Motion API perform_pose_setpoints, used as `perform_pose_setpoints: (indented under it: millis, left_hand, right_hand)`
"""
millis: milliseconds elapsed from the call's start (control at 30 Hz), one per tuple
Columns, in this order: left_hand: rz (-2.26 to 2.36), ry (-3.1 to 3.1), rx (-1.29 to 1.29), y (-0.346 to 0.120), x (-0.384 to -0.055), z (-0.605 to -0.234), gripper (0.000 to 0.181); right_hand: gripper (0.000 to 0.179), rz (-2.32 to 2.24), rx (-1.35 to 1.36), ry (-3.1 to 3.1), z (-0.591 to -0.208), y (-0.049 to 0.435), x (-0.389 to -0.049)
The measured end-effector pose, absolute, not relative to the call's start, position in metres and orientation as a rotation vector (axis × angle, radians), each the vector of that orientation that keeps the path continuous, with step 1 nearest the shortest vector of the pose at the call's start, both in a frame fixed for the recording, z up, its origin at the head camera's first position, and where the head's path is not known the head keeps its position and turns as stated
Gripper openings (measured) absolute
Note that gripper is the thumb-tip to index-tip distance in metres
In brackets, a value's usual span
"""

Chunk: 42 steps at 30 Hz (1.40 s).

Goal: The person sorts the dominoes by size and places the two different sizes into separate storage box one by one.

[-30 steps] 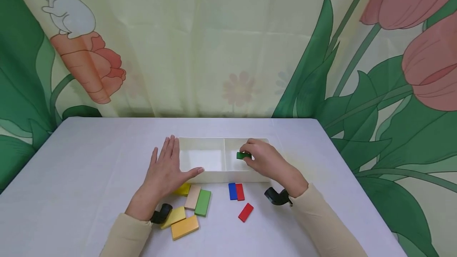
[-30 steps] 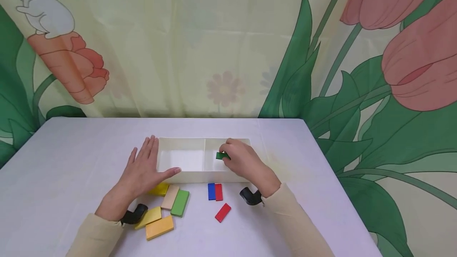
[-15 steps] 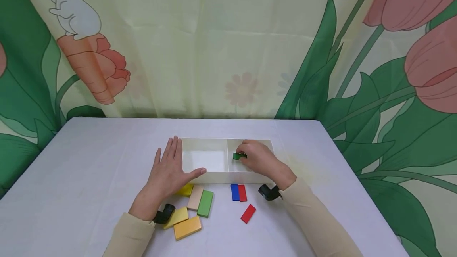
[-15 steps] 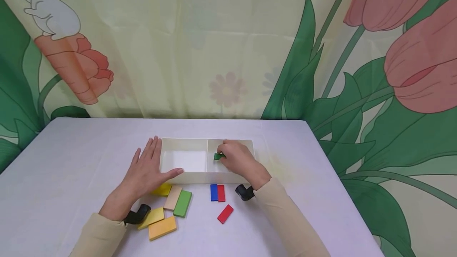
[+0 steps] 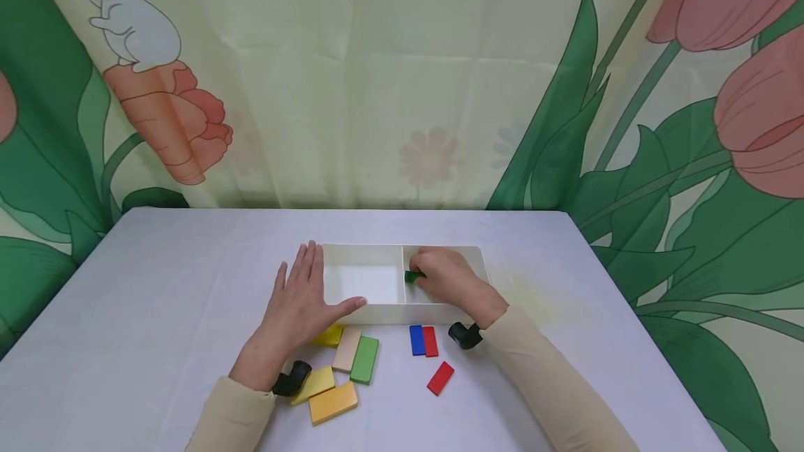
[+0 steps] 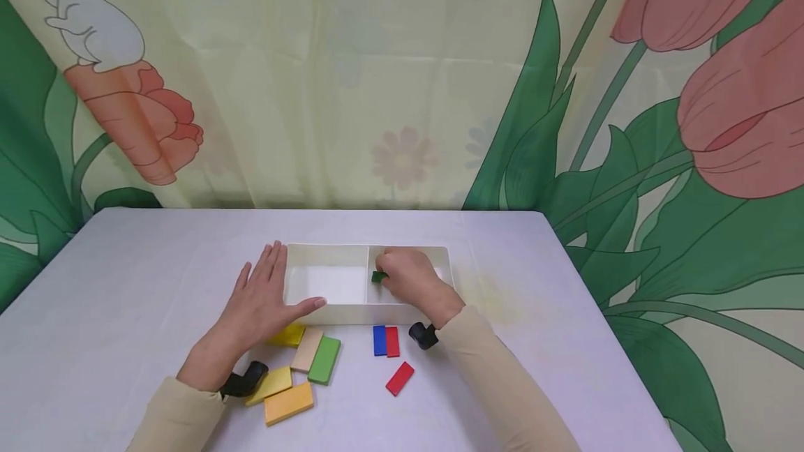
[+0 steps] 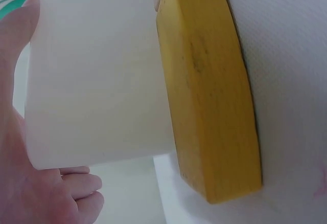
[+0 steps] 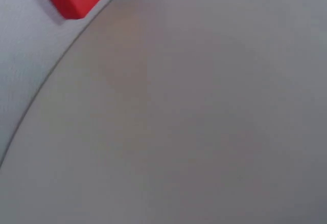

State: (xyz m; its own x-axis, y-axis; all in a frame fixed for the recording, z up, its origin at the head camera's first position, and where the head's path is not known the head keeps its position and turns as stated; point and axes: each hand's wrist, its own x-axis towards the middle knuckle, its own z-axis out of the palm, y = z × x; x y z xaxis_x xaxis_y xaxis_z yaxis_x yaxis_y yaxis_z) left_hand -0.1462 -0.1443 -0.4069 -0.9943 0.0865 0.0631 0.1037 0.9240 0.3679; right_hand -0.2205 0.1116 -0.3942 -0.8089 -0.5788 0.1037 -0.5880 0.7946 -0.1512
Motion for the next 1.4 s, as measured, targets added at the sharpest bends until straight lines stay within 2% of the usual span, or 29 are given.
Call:
perform_pose_setpoints:
  millis: [300, 600, 1100, 1400]
  left_hand:
    - [-0.598, -3.041, -0.15, -0.143, -0.147, -0.407, 0.124]
    - [-0.595, -3.047, -0.148, -0.145, -0.146, -0.405, 0.124]
    - [-0.618, -3.029, -0.167, -0.144, -0.146, -0.408, 0.124]
    - [-0.616, -3.031, -0.164, -0.144, -0.147, -0.407, 0.125]
  right_hand:
    - [0.014, 0.096, 0.988, -2.869, -0.398, 0.11, -0.224]
    - [0.014, 0.08, 0.813, -3.001, -0.392, 0.115, -0.222]
    - [0.004, -0.045, 0.824, -2.876, -0.399, 0.102, -0.229]
    - [0.011, 0.123, 0.776, -2.939, -0.397, 0.104, -0.231]
